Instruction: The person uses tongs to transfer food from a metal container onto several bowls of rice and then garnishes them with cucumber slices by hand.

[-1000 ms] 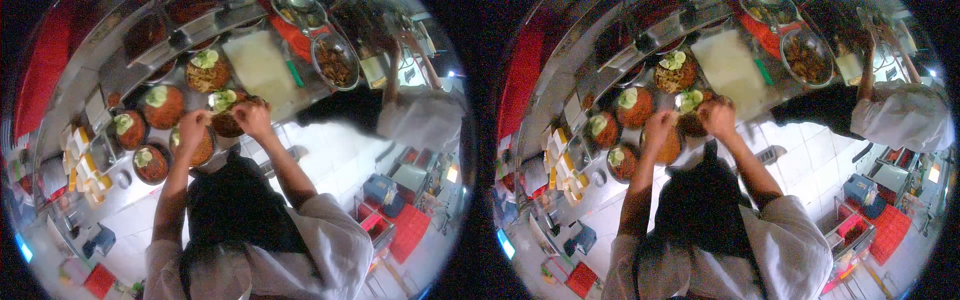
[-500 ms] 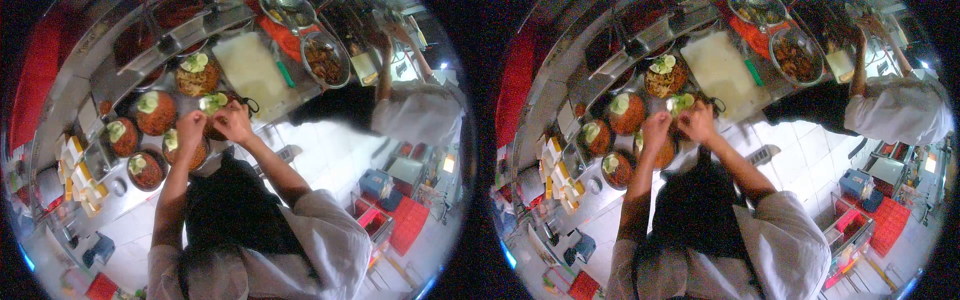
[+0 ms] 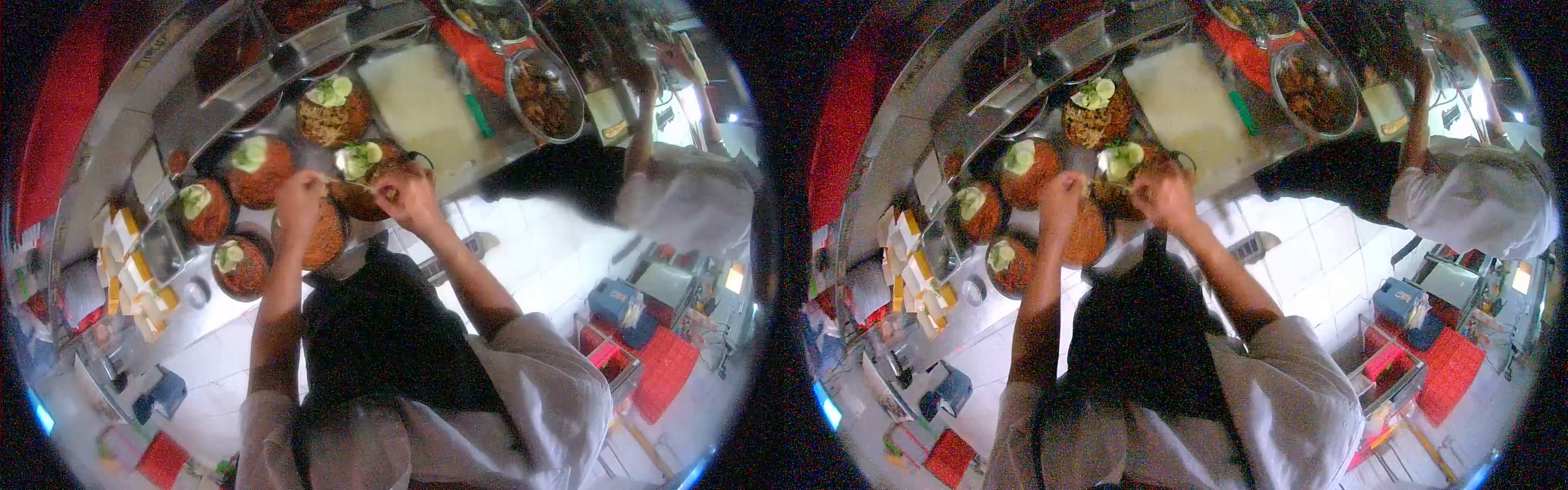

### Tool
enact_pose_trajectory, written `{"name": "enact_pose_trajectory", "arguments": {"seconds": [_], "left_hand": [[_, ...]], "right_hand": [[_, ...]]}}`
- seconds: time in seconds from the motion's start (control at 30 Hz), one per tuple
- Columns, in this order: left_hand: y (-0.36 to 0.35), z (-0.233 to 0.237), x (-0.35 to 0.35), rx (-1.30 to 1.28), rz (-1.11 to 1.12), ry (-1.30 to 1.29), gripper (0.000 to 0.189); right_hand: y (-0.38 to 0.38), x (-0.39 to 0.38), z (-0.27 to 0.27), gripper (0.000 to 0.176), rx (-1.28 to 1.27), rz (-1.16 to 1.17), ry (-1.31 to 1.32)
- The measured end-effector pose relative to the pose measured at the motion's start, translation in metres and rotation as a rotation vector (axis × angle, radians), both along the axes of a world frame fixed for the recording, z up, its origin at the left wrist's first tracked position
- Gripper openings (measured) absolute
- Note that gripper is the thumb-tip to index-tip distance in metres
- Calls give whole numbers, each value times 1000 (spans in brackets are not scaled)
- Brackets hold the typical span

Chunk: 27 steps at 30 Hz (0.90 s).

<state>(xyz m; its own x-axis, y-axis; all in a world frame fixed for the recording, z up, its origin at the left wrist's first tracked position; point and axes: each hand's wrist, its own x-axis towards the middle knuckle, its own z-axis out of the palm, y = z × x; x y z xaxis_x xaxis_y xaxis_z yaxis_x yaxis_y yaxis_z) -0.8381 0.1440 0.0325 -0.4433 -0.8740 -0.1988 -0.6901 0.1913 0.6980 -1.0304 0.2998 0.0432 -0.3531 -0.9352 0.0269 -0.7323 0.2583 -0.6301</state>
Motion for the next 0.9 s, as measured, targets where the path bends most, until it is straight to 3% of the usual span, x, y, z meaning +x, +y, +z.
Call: {"name": "enact_pose_trajectory", "arguments": {"seconds": [0.03,0.1,0.17,0.2,0.23,0.27,0.37,0.4,0.5,0.53,0.67,0.7,0.77,0.9], "left_hand": [[-2,0,3,117,7,88,23],[2,19,-6,160,-52,66,24],[4,17,-12,196,-108,43,25],[4,5,-13,298,-133,152,25],[6,-6,-12,399,-155,261,25],[10,12,-17,451,-164,279,24],[8,-10,-19,573,-175,298,25],[7,-8,-19,577,-220,285,24],[4,-1,-23,521,-312,286,25],[3,-8,-22,608,-286,361,27],[-4,-22,-18,608,-152,392,28],[-6,-21,-17,500,-154,362,27],[-5,-20,-18,396,-156,334,27],[-1,-21,-18,303,-160,257,24]], "right_hand": [[-1,2,-8,15,2,0,-3],[-5,7,-25,12,1,-37,347],[-8,10,-22,13,17,-16,372],[-10,12,-17,13,32,5,397],[-12,14,-14,13,32,10,391],[-14,15,-12,16,36,-32,325],[-17,15,-11,20,-33,-77,118],[-18,15,-12,22,-105,-93,-19],[-25,16,-18,22,-50,-68,-12],[-26,13,-28,20,-170,-89,-19],[-27,6,-20,14,-171,-143,-195],[-26,7,-13,14,-170,-144,-194],[-22,8,5,13,29,-95,21],[-8,8,-23,13,-66,-33,241]]}}
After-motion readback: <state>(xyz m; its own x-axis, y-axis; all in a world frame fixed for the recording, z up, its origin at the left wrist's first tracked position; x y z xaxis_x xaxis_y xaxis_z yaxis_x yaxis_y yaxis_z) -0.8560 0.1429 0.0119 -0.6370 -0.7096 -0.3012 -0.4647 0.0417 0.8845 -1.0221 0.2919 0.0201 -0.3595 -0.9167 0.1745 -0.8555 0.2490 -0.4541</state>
